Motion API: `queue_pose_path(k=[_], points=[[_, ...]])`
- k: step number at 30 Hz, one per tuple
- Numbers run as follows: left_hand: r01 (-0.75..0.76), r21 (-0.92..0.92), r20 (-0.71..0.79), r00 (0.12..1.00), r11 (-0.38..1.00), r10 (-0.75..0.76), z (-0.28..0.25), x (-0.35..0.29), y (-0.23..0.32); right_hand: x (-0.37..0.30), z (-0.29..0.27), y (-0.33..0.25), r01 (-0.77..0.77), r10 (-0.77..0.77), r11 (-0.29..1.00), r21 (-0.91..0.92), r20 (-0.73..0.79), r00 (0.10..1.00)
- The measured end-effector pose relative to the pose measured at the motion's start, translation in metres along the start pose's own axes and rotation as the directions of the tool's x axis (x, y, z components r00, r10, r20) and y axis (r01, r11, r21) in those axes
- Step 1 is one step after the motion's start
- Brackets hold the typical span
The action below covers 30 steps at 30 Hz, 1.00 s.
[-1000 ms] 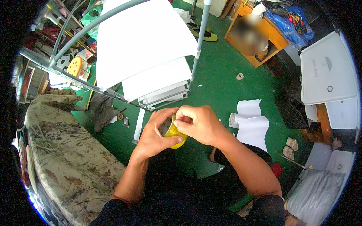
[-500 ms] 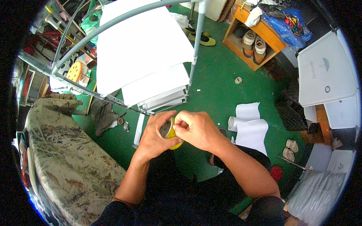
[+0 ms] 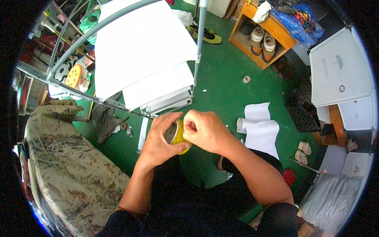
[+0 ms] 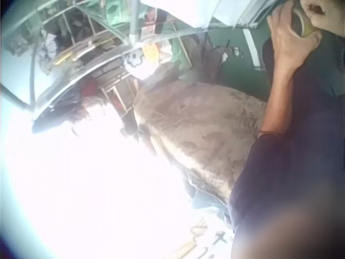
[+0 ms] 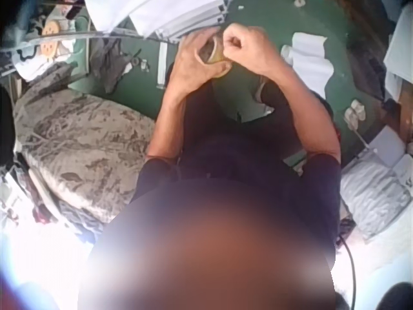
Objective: The person is assembling a metal frame by attaching a white sheet to it. They use a utility knife to trim the sheet and yellow tape to secure it to the frame. The person adjusts the sheet and applies tape to ensure it is firmly attached.
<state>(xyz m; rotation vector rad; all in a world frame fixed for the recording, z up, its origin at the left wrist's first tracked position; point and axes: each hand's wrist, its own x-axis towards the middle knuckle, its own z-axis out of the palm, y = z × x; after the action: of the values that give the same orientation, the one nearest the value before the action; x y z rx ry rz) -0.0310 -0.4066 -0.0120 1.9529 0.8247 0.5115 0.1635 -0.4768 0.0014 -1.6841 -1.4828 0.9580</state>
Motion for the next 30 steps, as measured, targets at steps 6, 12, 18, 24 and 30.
queue_pose_path(k=[6,12,18,24,30], points=[[-0.029,-0.001,-0.012,1.000,1.000,0.029,-0.001,-0.001,-0.002,-0.003,-0.011,-0.010,-0.009,0.002,0.992,0.126,0.058,0.998],[-0.054,0.040,-0.015,0.998,0.998,0.055,-0.001,0.000,0.003,-0.002,-0.007,-0.006,-0.027,0.021,0.990,0.138,0.049,0.999],[-0.042,0.039,-0.017,0.999,0.998,0.042,0.000,-0.001,0.004,-0.003,0.000,0.000,-0.025,0.021,0.991,0.130,0.037,0.999],[-0.019,0.058,-0.012,1.000,0.998,0.020,0.002,0.000,0.006,-0.004,-0.004,-0.005,0.026,-0.029,0.997,0.074,0.039,0.999],[-0.018,0.074,0.001,1.000,0.997,0.018,0.002,0.001,0.008,-0.002,-0.006,-0.009,0.047,-0.046,0.999,-0.008,0.061,0.997]])
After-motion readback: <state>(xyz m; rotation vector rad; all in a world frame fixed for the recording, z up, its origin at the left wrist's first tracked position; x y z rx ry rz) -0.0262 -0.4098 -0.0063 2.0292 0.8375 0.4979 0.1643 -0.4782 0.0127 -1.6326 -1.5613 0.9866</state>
